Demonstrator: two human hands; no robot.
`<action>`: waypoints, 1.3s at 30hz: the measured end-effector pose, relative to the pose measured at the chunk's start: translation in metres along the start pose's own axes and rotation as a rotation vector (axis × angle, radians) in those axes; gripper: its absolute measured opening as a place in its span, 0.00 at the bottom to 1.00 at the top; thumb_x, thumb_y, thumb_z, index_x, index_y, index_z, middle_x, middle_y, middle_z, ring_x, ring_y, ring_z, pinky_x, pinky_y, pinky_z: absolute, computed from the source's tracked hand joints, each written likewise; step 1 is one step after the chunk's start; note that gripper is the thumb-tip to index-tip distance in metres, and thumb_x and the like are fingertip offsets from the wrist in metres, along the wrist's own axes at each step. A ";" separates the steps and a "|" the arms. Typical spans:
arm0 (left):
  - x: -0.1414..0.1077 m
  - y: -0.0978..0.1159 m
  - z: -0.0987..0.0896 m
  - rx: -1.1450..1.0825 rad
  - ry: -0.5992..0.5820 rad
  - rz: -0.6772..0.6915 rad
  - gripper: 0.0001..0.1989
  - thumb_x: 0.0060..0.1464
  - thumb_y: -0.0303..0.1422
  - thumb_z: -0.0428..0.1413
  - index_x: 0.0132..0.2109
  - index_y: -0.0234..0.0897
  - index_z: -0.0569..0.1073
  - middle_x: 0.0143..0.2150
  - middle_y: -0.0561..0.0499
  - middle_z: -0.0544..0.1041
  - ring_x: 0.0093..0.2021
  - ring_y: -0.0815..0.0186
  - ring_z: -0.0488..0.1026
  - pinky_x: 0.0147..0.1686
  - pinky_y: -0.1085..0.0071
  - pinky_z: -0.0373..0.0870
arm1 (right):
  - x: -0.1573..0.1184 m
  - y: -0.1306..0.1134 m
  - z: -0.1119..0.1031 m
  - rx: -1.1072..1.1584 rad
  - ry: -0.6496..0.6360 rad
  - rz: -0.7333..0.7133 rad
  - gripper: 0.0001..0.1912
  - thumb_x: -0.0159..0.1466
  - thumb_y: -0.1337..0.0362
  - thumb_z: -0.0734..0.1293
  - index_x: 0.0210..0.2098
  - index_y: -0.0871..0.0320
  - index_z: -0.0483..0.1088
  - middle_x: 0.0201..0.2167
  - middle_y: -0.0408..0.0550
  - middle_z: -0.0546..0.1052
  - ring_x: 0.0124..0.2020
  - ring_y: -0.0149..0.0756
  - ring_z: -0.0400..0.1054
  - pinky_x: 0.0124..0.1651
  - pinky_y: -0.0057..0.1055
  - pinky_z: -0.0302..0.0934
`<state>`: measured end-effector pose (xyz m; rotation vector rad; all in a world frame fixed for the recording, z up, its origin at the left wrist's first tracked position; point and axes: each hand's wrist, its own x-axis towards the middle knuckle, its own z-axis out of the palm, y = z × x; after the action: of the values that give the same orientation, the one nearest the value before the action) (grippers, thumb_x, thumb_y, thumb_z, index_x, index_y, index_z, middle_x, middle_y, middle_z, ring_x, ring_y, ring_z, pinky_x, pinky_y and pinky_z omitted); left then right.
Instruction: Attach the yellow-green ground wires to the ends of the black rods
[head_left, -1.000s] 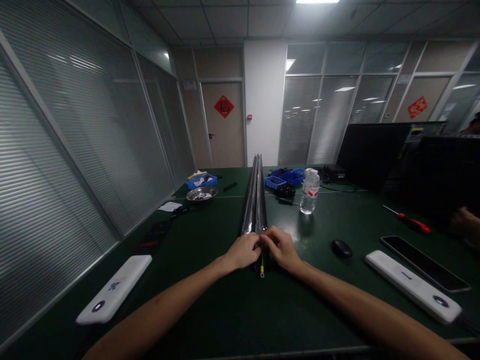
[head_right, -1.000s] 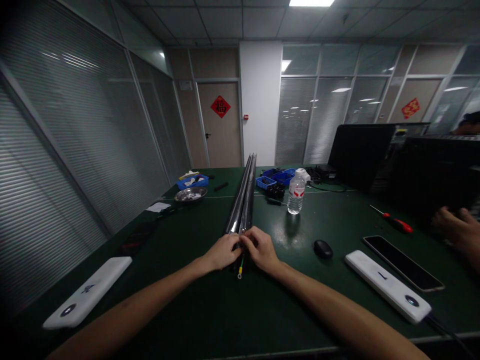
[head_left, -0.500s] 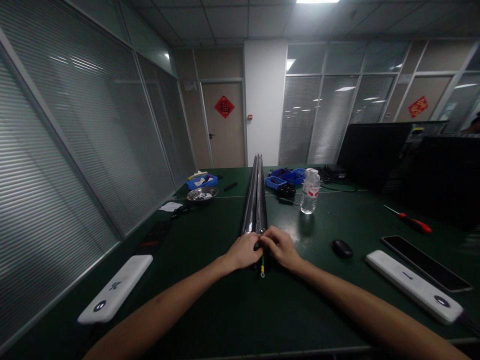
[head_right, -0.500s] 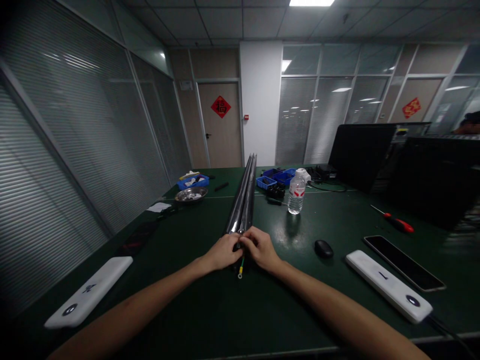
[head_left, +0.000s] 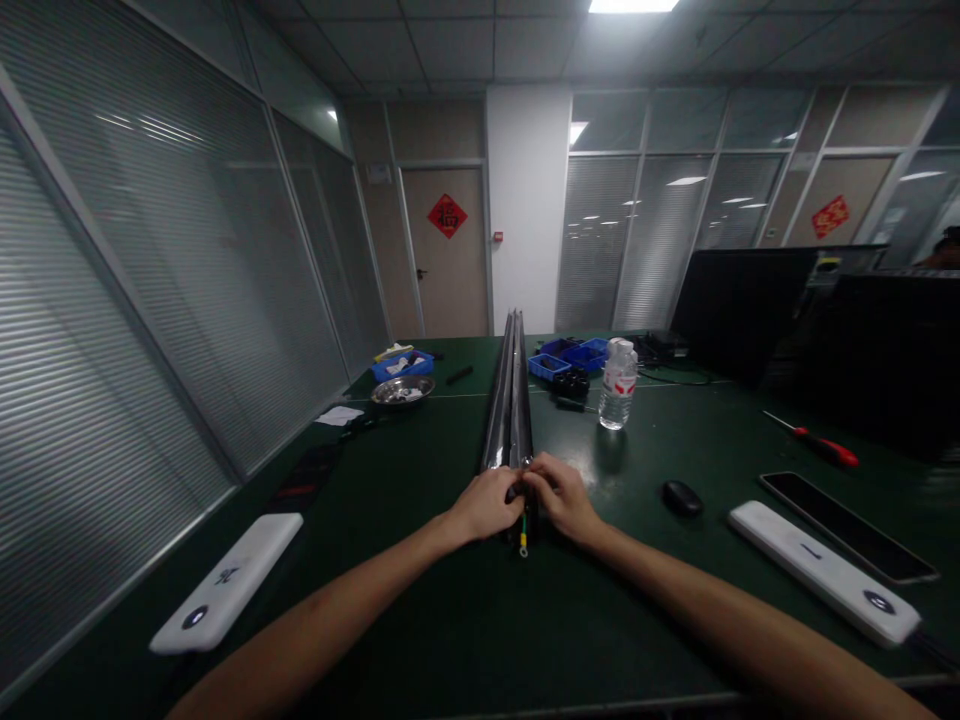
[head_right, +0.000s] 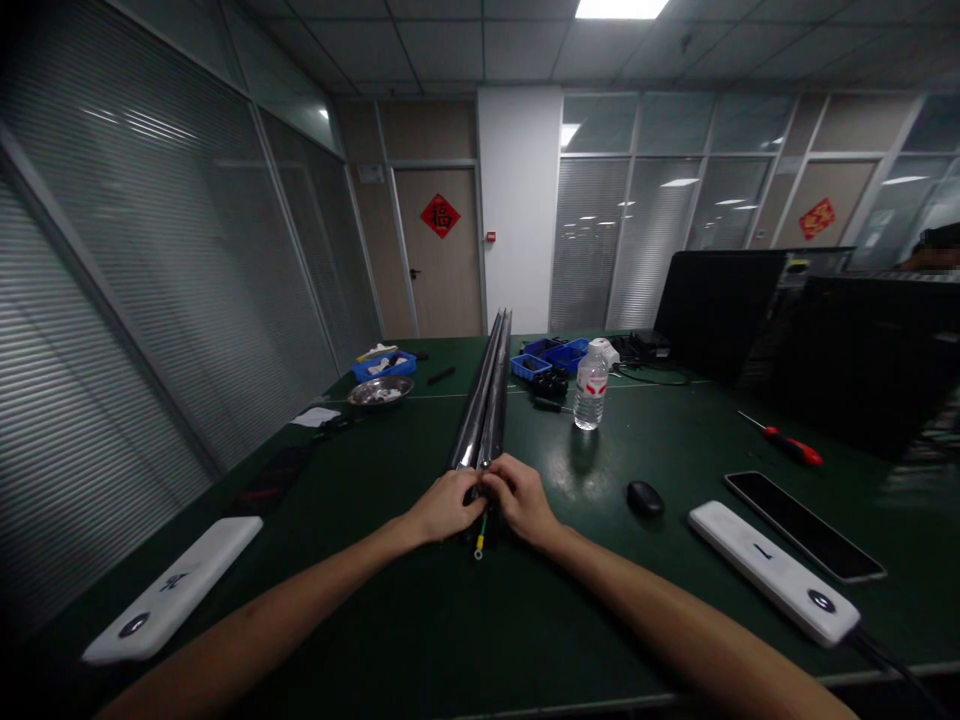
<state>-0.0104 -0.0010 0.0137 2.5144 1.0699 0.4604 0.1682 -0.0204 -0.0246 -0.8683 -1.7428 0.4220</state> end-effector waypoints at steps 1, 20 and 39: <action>0.000 0.001 0.000 0.001 -0.003 -0.003 0.10 0.58 0.32 0.53 0.46 0.38 0.74 0.46 0.46 0.78 0.46 0.58 0.75 0.45 0.68 0.69 | 0.001 0.002 -0.001 0.008 -0.017 0.001 0.13 0.70 0.59 0.62 0.31 0.57 0.69 0.28 0.44 0.71 0.29 0.33 0.65 0.34 0.28 0.59; 0.002 0.000 0.001 -0.012 -0.006 -0.031 0.11 0.60 0.35 0.53 0.46 0.37 0.75 0.46 0.46 0.78 0.44 0.59 0.75 0.45 0.68 0.69 | -0.001 -0.003 0.001 -0.023 0.034 0.077 0.11 0.69 0.59 0.64 0.32 0.57 0.67 0.27 0.44 0.71 0.26 0.32 0.65 0.29 0.28 0.59; 0.002 -0.006 0.002 -0.046 -0.031 -0.027 0.11 0.60 0.35 0.53 0.47 0.37 0.75 0.49 0.44 0.77 0.48 0.58 0.75 0.46 0.68 0.69 | -0.002 0.002 0.002 -0.017 -0.034 0.078 0.10 0.68 0.59 0.65 0.34 0.58 0.69 0.25 0.42 0.72 0.25 0.31 0.65 0.28 0.26 0.58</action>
<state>-0.0115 0.0042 0.0092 2.4559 1.0677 0.4325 0.1670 -0.0204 -0.0281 -0.9489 -1.7505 0.4763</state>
